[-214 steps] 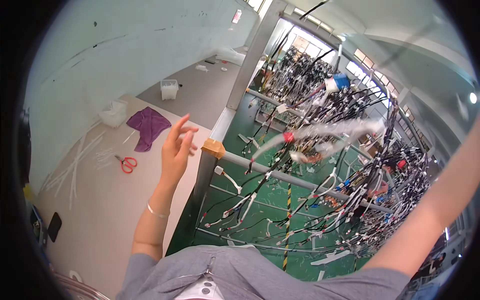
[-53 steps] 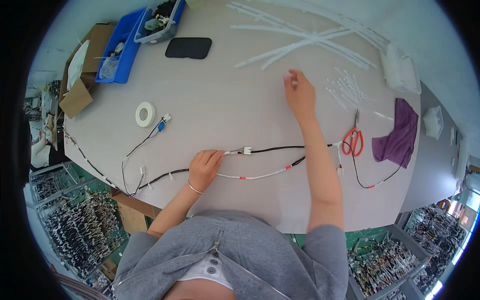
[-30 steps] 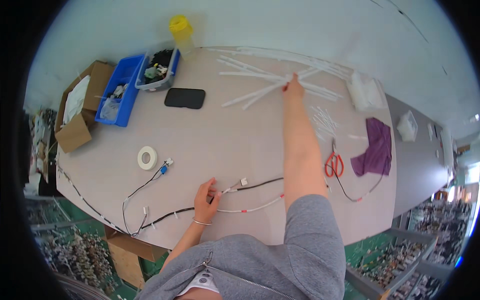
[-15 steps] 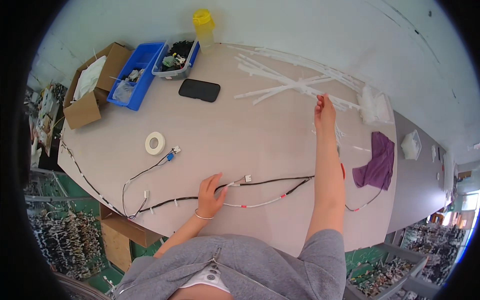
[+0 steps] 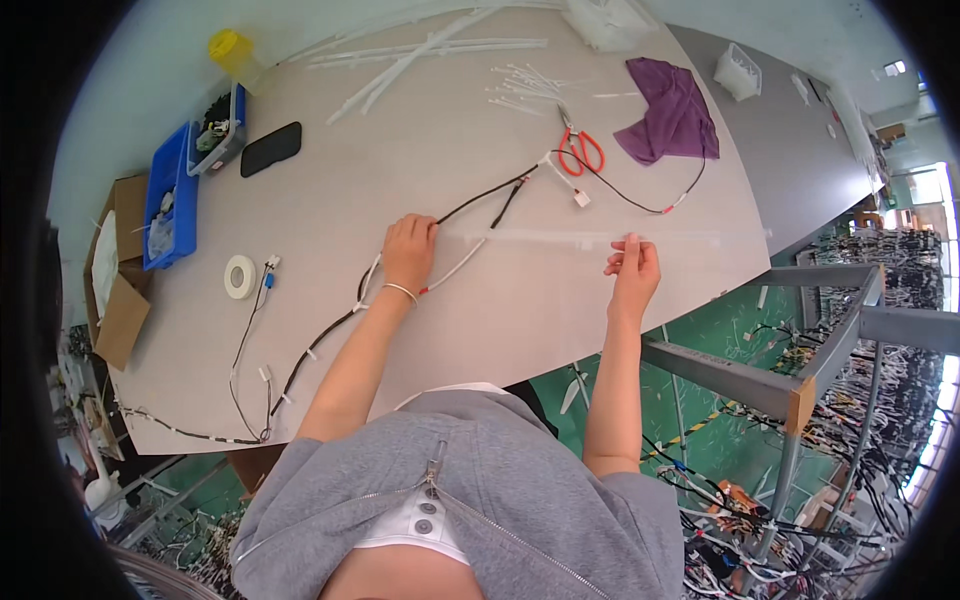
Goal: The recorder takes wire harnesses from a rack, inspects them at a workbench, applies components or tape, and moves them to another area.
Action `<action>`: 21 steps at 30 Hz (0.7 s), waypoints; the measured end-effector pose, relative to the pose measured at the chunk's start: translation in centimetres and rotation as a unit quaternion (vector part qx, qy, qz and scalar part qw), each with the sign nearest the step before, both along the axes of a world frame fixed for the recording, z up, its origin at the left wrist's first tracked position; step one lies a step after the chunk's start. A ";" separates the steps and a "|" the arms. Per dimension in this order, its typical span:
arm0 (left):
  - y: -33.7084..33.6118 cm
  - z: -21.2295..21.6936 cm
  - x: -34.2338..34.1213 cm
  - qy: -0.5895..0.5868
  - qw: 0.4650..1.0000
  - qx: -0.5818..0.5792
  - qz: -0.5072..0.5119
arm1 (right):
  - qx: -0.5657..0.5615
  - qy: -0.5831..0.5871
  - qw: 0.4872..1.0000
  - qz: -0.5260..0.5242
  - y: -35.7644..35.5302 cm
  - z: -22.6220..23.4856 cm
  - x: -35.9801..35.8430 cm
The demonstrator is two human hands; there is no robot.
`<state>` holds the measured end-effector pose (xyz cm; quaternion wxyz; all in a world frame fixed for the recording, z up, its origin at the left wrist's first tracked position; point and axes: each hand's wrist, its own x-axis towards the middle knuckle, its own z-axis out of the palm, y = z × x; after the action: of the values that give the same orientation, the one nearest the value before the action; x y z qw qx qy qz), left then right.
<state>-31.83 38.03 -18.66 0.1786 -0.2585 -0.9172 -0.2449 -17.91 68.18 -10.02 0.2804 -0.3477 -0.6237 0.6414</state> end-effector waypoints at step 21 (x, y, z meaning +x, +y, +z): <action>1.3 4.1 9.4 -0.221 0.949 0.171 -0.149 | -0.261 -0.104 0.921 0.270 -8.1 -6.9 -0.9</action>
<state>-22.44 39.28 -14.59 -0.0253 -0.2969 -0.8290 -0.4732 -18.80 60.07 -16.87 -0.0702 -0.2919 -0.5298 0.7932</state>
